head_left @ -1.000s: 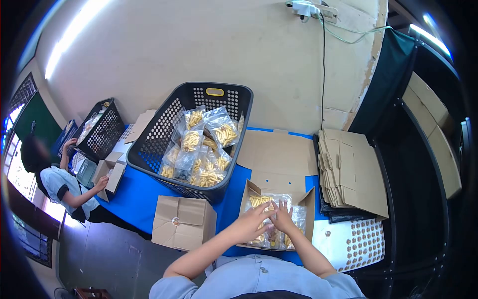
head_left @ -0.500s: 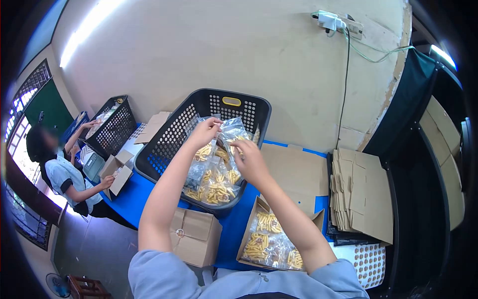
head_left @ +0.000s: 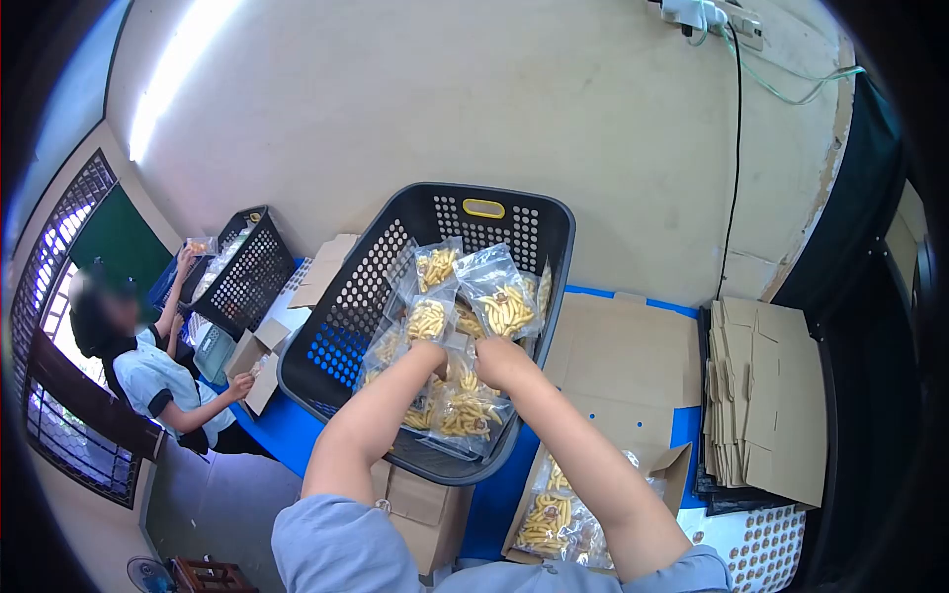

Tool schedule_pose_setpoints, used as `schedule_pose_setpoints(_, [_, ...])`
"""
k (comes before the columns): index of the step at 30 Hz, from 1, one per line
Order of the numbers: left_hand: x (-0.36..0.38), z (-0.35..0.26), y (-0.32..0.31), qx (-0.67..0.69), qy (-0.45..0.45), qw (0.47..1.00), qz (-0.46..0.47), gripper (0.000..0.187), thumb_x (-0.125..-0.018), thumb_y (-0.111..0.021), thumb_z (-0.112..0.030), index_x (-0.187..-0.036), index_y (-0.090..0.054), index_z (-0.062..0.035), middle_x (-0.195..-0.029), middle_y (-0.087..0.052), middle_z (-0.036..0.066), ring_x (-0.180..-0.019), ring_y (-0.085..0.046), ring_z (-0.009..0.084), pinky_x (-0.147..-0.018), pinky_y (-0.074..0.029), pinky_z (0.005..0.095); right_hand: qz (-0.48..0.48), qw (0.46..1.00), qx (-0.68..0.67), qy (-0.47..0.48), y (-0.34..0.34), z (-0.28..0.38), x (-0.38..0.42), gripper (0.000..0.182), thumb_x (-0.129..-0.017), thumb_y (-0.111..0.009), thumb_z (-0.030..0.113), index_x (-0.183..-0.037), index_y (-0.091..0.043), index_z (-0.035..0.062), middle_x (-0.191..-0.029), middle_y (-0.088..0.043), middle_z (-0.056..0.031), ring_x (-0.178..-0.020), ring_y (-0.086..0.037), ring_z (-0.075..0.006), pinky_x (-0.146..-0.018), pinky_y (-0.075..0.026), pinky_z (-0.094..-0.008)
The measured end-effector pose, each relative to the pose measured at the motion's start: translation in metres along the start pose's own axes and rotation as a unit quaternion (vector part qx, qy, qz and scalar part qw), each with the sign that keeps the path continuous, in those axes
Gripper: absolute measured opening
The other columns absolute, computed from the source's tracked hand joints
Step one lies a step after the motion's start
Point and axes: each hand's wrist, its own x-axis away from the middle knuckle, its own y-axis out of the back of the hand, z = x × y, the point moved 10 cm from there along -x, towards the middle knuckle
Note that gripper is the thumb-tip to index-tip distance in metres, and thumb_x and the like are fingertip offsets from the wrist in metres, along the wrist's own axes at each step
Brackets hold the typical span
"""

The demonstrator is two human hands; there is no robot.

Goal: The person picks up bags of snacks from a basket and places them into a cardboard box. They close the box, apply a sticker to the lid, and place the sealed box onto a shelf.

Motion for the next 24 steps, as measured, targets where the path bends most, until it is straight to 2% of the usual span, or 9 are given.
schedule_pose_setpoints(4, [-0.019, 0.029, 0.033, 0.024, 0.042, 0.999, -0.014, 0.047, -0.076, -0.066, -0.045, -0.112, -0.066, -0.0128, -0.117, -0.063, 0.011, -0.110, -0.060, 0.0303, -0.094, -0.041, 0.0471, 0.004, 1.000, -0.013, -0.004, 0.006, 0.002, 0.006, 0.025, -0.079, -0.054, 0.015, -0.092, -0.065, -0.0031, -0.096, -0.064, -0.0248, -0.092, -0.062, -0.0391, -0.082, -0.050, -0.0461])
schedule_pose_setpoints(5, [0.004, 0.040, 0.000, 0.030, 0.053, 0.998, -0.019, 0.048, -0.076, -0.066, -0.045, -0.112, -0.066, -0.0132, -0.118, -0.063, 0.011, -0.110, -0.059, 0.0303, -0.094, -0.040, 0.0479, 0.017, 1.000, -0.008, -0.010, 0.004, 0.001, 0.007, 0.025, -0.080, -0.054, 0.016, -0.094, -0.065, -0.0026, -0.096, -0.064, -0.0244, -0.093, -0.062, -0.0390, -0.082, -0.049, -0.0459])
schedule_pose_setpoints(7, [-0.008, 0.047, 0.016, 0.044, 0.073, 0.996, -0.029, 0.048, -0.075, -0.067, -0.045, -0.113, -0.066, -0.0140, -0.118, -0.063, 0.011, -0.110, -0.059, 0.0301, -0.095, -0.039, 0.0495, 0.032, 0.999, -0.001, -0.018, -0.002, -0.002, 0.007, 0.026, -0.080, -0.054, 0.016, -0.096, -0.065, -0.0021, -0.096, -0.064, -0.0240, -0.093, -0.062, -0.0388, -0.083, -0.049, -0.0457])
schedule_pose_setpoints(8, [0.007, 0.055, -0.001, 0.052, 0.083, 0.995, -0.036, 0.049, -0.075, -0.068, -0.045, -0.113, -0.066, -0.0144, -0.118, -0.063, 0.011, -0.111, -0.059, 0.0301, -0.095, -0.038, 0.0503, 0.044, 0.999, -0.007, -0.018, -0.006, -0.001, 0.006, 0.027, -0.081, -0.055, 0.017, -0.097, -0.064, -0.0018, -0.097, -0.064, -0.0237, -0.094, -0.062, -0.0388, -0.084, -0.049, -0.0458])
schedule_pose_setpoints(14, [0.008, 0.042, -0.017, 0.098, 0.147, 0.981, -0.078, 0.051, -0.073, -0.071, -0.045, -0.116, -0.064, -0.0168, -0.120, -0.062, 0.010, -0.113, -0.058, 0.0297, -0.098, -0.033, 0.0552, 0.072, 0.997, -0.002, -0.003, -0.008, 0.004, 0.008, 0.027, -0.080, -0.051, 0.012, -0.096, -0.066, -0.0037, -0.103, -0.064, -0.0250, -0.098, -0.062, -0.0375, -0.086, -0.049, -0.0442])
schedule_pose_setpoints(16, [0.024, 0.044, -0.044, 0.116, 0.171, 0.974, -0.090, 0.052, -0.073, -0.072, -0.045, -0.117, -0.064, -0.0176, -0.120, -0.062, 0.010, -0.113, -0.058, 0.0295, -0.099, -0.031, 0.0568, 0.070, 0.998, -0.001, -0.005, -0.009, 0.001, 0.007, 0.027, -0.080, -0.051, 0.013, -0.096, -0.066, -0.0036, -0.103, -0.064, -0.0249, -0.099, -0.062, -0.0374, -0.087, -0.049, -0.0440])
schedule_pose_setpoints(18, [0.006, 0.029, -0.026, 0.131, 0.193, 0.967, -0.100, 0.054, -0.072, -0.073, -0.045, -0.118, -0.064, -0.0185, -0.121, -0.062, 0.009, -0.114, -0.057, 0.0294, -0.099, -0.030, 0.0584, 0.091, 0.996, 0.009, -0.016, -0.014, -0.003, 0.008, 0.033, -0.083, -0.053, 0.021, -0.107, -0.062, -0.0005, -0.104, -0.064, -0.0228, -0.099, -0.060, -0.0383, -0.086, -0.048, -0.0448])
schedule_pose_setpoints(22, [0.015, 0.060, -0.020, 0.151, 0.243, 0.950, -0.124, 0.056, -0.071, -0.074, -0.045, -0.119, -0.063, -0.0201, -0.122, -0.062, 0.009, -0.115, -0.056, 0.0291, -0.101, -0.027, 0.0616, 0.067, 0.998, -0.004, 0.012, -0.009, 0.003, 0.007, 0.033, -0.083, -0.054, 0.021, -0.106, -0.062, -0.0008, -0.104, -0.064, -0.0232, -0.100, -0.060, -0.0381, -0.087, -0.048, -0.0450])
schedule_pose_setpoints(24, [0.034, 0.091, -0.025, 0.158, 0.268, 0.941, -0.133, 0.057, -0.070, -0.075, -0.045, -0.120, -0.062, -0.0209, -0.122, -0.061, 0.009, -0.116, -0.056, 0.0290, -0.102, -0.025, 0.0632, 0.093, 0.996, -0.009, 0.004, -0.009, 0.005, 0.010, 0.033, -0.083, -0.054, 0.021, -0.106, -0.062, -0.0009, -0.104, -0.064, -0.0236, -0.100, -0.060, -0.0381, -0.088, -0.047, -0.0449])
